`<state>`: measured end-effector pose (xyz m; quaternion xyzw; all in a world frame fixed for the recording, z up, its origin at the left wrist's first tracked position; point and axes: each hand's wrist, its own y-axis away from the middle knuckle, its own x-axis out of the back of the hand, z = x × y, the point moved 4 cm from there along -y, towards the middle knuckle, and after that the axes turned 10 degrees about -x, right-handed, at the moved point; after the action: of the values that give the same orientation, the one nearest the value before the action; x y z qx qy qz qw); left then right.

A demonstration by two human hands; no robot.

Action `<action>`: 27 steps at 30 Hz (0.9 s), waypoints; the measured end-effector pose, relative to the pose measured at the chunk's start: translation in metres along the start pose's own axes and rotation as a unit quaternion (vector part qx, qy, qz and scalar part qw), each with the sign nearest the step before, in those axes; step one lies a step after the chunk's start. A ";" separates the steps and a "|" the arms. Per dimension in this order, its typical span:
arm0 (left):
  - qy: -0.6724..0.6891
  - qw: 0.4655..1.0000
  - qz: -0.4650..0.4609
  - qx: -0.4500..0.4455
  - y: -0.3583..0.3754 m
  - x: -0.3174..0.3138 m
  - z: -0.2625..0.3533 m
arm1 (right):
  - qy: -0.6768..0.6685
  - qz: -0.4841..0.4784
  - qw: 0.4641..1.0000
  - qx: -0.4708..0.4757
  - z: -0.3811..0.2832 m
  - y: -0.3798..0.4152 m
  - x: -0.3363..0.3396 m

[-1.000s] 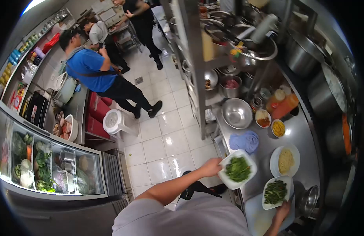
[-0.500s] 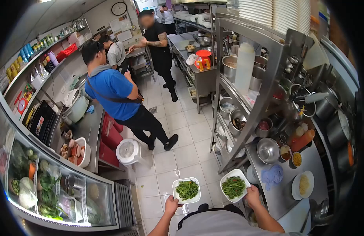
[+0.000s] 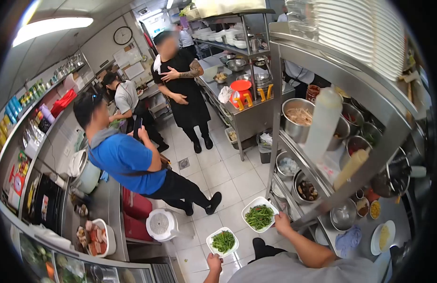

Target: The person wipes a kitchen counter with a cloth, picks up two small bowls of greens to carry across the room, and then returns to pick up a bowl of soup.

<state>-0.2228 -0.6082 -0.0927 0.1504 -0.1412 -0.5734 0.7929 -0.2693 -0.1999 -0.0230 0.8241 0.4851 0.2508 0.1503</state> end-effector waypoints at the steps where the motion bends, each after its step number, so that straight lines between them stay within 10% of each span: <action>1: 0.013 1.000 0.013 0.010 -0.002 0.002 0.009 | -0.024 -0.017 0.999 -0.032 -0.030 -0.001 -0.007; 13: -0.003 1.000 0.010 -0.028 -0.166 -0.006 0.065 | -0.106 -0.031 0.994 -0.025 -0.121 -0.213 -0.139; 27: -0.002 0.993 -0.118 -0.015 -0.400 -0.175 0.218 | 0.026 0.042 0.999 0.016 -0.270 -0.372 -0.170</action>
<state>-0.7088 -0.5775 -0.0625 0.1528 -0.1151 -0.6652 0.7217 -0.7585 -0.1678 -0.0273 0.8394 0.4573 0.2704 0.1142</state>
